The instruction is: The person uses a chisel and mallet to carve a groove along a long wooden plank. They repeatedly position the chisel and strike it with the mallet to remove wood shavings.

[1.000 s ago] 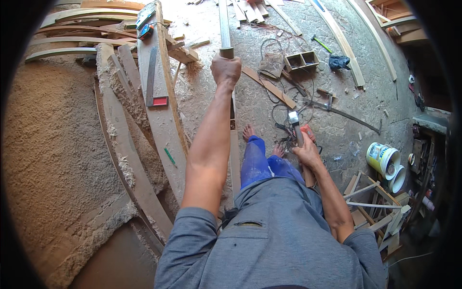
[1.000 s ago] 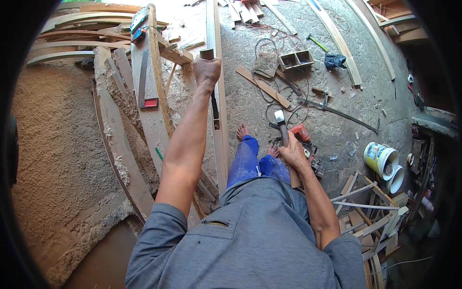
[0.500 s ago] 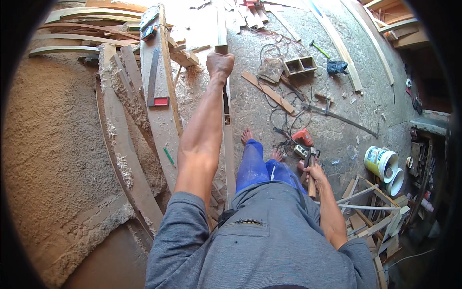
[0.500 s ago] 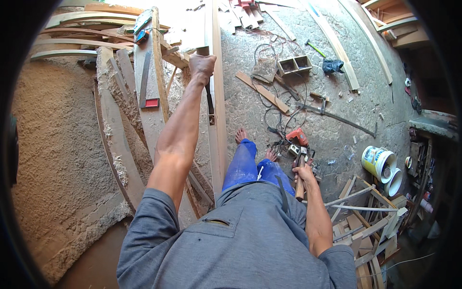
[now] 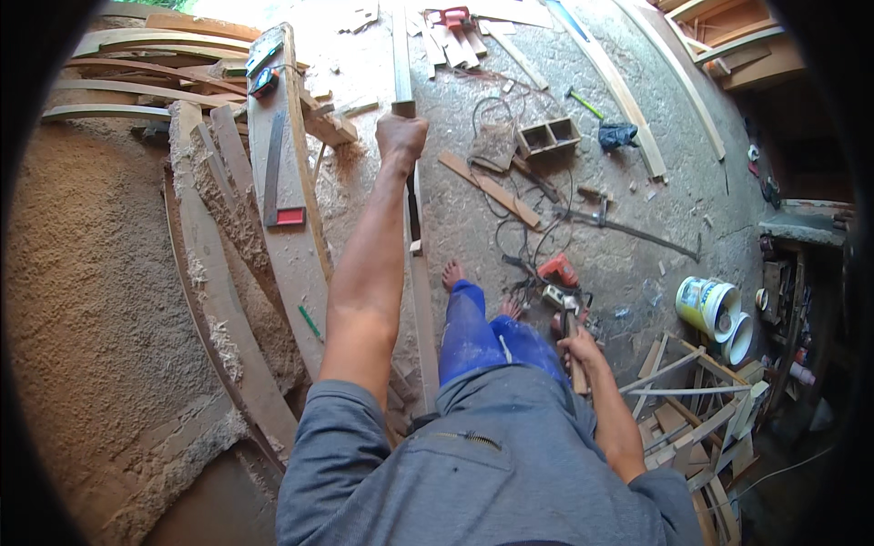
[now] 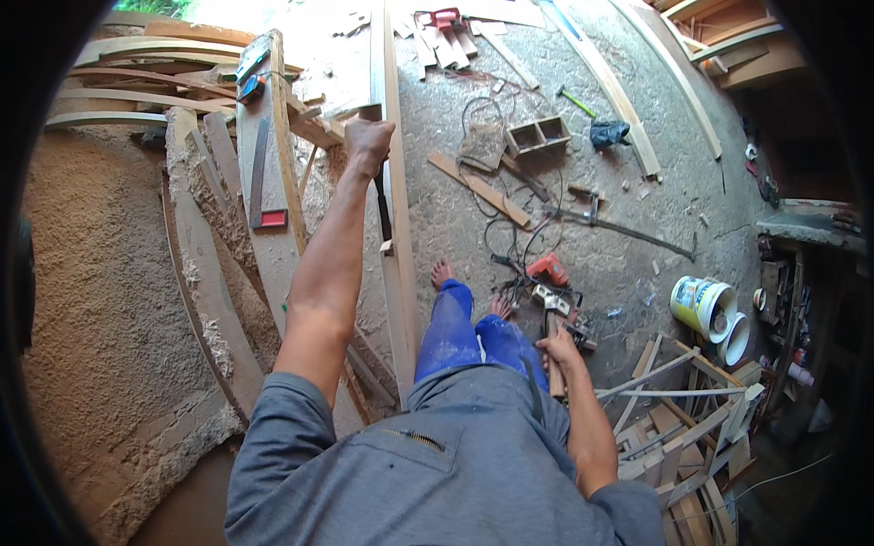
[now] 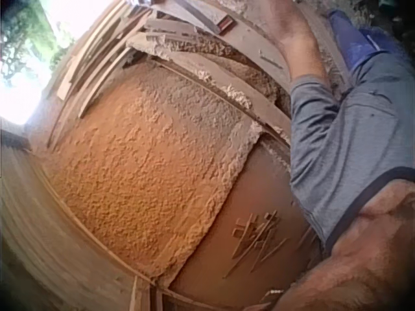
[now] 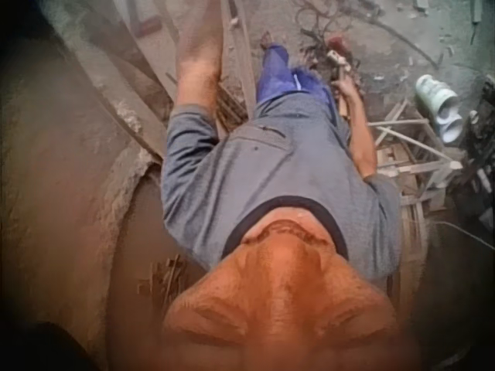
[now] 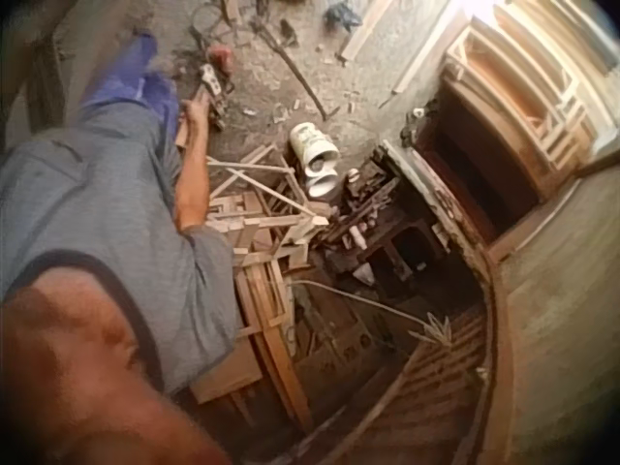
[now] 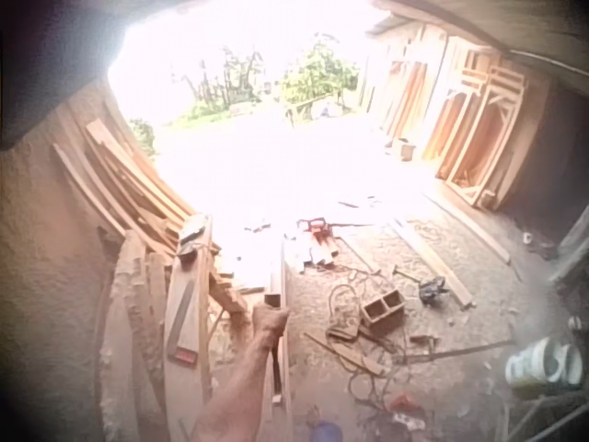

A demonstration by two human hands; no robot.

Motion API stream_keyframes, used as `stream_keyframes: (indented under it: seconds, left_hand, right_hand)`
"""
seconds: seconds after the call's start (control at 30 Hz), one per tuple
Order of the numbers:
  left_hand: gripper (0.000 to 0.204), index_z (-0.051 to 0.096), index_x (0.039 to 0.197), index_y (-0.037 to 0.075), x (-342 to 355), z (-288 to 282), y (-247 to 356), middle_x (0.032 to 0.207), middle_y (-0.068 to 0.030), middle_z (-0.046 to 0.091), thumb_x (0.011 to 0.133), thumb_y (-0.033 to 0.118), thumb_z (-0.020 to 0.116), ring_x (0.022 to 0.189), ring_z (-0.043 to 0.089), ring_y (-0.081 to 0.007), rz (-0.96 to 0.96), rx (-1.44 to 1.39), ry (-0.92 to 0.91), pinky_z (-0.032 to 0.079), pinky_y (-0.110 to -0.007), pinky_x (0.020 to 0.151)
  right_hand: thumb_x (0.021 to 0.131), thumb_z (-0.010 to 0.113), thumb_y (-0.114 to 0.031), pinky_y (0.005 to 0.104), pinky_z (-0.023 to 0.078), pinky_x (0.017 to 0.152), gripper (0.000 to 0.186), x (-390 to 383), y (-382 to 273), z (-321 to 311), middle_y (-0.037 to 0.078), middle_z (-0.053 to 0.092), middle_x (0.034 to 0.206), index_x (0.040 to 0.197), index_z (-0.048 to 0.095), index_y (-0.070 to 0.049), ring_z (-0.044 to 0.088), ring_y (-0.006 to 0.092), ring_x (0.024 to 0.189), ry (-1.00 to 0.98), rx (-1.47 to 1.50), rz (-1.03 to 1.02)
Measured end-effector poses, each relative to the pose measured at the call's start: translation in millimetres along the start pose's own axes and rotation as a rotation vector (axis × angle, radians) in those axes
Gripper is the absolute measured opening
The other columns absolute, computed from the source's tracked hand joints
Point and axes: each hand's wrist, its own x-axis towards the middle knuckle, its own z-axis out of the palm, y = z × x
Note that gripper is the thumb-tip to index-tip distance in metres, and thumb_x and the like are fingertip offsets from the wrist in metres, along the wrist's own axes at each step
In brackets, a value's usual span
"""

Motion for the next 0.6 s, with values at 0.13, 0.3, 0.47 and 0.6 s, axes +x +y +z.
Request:
stream_keyframes:
  seconds: [0.13,0.3,0.47,0.6]
  left_hand:
    - [0.015,0.072,0.085,0.002,-35.7,-26.5,33.8,0.067,-0.0078,0.068,0.08,0.015,0.077,0.055,0.066,-0.0156,0.07,-0.258,-0.327,0.054,-0.032,0.052]
    - [0.024,0.066,0.094,0.006,-205.0,-109.4,116.0,0.072,0.0022,0.063,0.083,0.013,0.086,0.063,0.06,-0.0053,0.173,-0.67,-0.85,0.049,-0.023,0.053]
    - [0.032,0.067,0.096,0.007,-165.3,-108.1,97.0,0.077,0.0034,0.066,0.086,0.028,0.089,0.07,0.061,-0.0041,0.397,-0.545,-0.228,0.05,-0.021,0.061]
    - [0.029,0.064,0.083,0.007,-141.1,-100.5,82.6,0.073,0.0041,0.062,0.086,0.022,0.088,0.069,0.057,-0.004,0.481,-0.452,-0.075,0.05,-0.023,0.062]
  right_hand:
    - [0.086,0.071,-0.002,0.0371,0.05,0.038,0.039,1.4,-4.0,-2.5,0.006,0.056,0.066,0.119,0.051,-0.008,0.056,0.0179,0.046,0.005,0.011,0.055]
    - [0.087,0.071,-0.001,0.0351,0.05,0.038,0.034,-4.1,-10.0,9.7,0.006,0.056,0.071,0.113,0.05,-0.004,0.057,0.0172,0.049,-0.02,0.06,0.033]
    - [0.088,0.07,-0.003,0.0352,0.051,0.04,0.032,4.1,-27.7,15.5,0.005,0.056,0.073,0.113,0.05,-0.005,0.057,0.0171,0.05,-0.04,-0.038,0.034]
    - [0.087,0.072,-0.004,0.0356,0.051,0.04,0.032,-0.2,-33.3,21.4,0.007,0.058,0.073,0.111,0.051,-0.004,0.059,0.0176,0.051,-0.033,-0.125,-0.009]
